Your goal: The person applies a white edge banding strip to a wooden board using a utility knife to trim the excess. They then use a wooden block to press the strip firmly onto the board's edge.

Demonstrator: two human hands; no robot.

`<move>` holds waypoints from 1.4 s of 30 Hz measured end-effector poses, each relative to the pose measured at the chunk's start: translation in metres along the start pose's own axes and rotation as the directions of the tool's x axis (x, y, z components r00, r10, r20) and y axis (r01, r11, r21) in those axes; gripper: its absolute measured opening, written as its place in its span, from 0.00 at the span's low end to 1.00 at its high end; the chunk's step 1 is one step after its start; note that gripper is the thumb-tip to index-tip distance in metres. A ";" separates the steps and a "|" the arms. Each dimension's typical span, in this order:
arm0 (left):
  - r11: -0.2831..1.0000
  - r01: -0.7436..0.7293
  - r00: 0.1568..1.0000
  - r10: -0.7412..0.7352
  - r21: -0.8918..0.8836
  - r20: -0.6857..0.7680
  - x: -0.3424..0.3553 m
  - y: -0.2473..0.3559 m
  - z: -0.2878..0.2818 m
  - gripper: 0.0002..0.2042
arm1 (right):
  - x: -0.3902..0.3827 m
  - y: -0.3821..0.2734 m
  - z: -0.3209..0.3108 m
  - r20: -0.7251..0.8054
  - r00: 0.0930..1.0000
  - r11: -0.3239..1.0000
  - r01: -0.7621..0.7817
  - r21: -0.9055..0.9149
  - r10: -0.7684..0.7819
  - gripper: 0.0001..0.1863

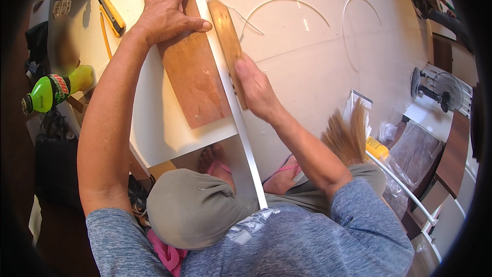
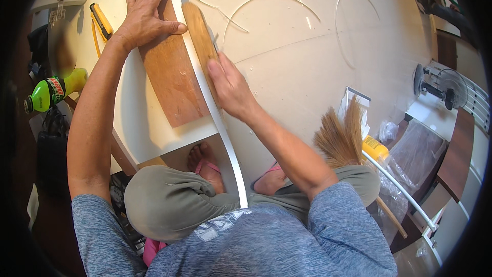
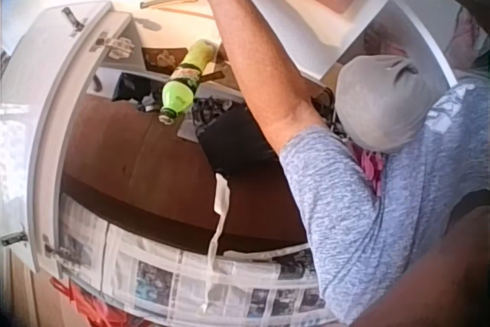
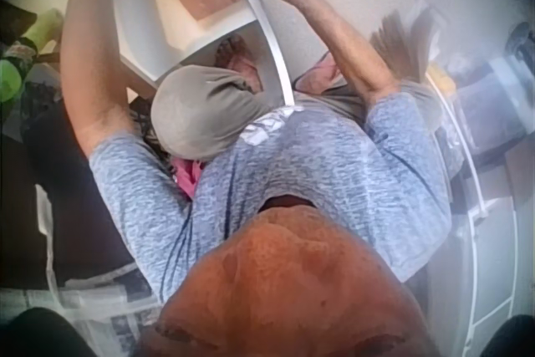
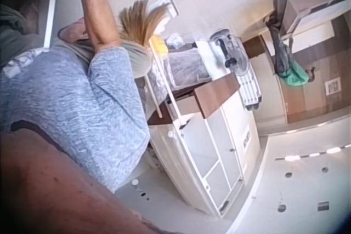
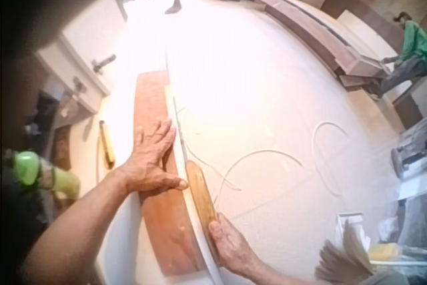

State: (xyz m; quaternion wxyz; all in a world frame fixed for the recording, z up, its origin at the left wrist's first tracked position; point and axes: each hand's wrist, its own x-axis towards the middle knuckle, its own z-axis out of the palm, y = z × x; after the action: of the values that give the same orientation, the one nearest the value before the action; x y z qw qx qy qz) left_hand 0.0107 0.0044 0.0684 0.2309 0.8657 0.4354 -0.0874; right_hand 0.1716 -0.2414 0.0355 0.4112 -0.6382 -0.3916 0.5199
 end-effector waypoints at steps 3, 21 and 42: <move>0.999 -0.032 0.999 0.032 0.018 -0.011 0.003 0.002 0.000 0.71 | -0.019 0.030 -0.001 -0.062 0.997 0.998 -0.041 0.045 0.043 0.35; 0.988 -0.154 0.940 0.154 0.025 -0.304 0.004 -0.015 0.030 0.74 | 0.229 -0.064 0.015 -0.016 0.999 0.987 -0.025 0.162 0.028 0.44; 0.984 -0.164 0.914 0.180 0.075 -0.364 0.007 -0.019 0.037 0.74 | 0.188 -0.054 0.012 -0.063 0.997 0.999 0.052 -0.004 -0.052 0.40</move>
State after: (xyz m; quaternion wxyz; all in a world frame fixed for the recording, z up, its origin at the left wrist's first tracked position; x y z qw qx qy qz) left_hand 0.0012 0.0015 0.0269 0.1330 0.9064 0.3913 0.0880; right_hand 0.1844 -0.0460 0.0201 0.4361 -0.6443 -0.3956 0.4880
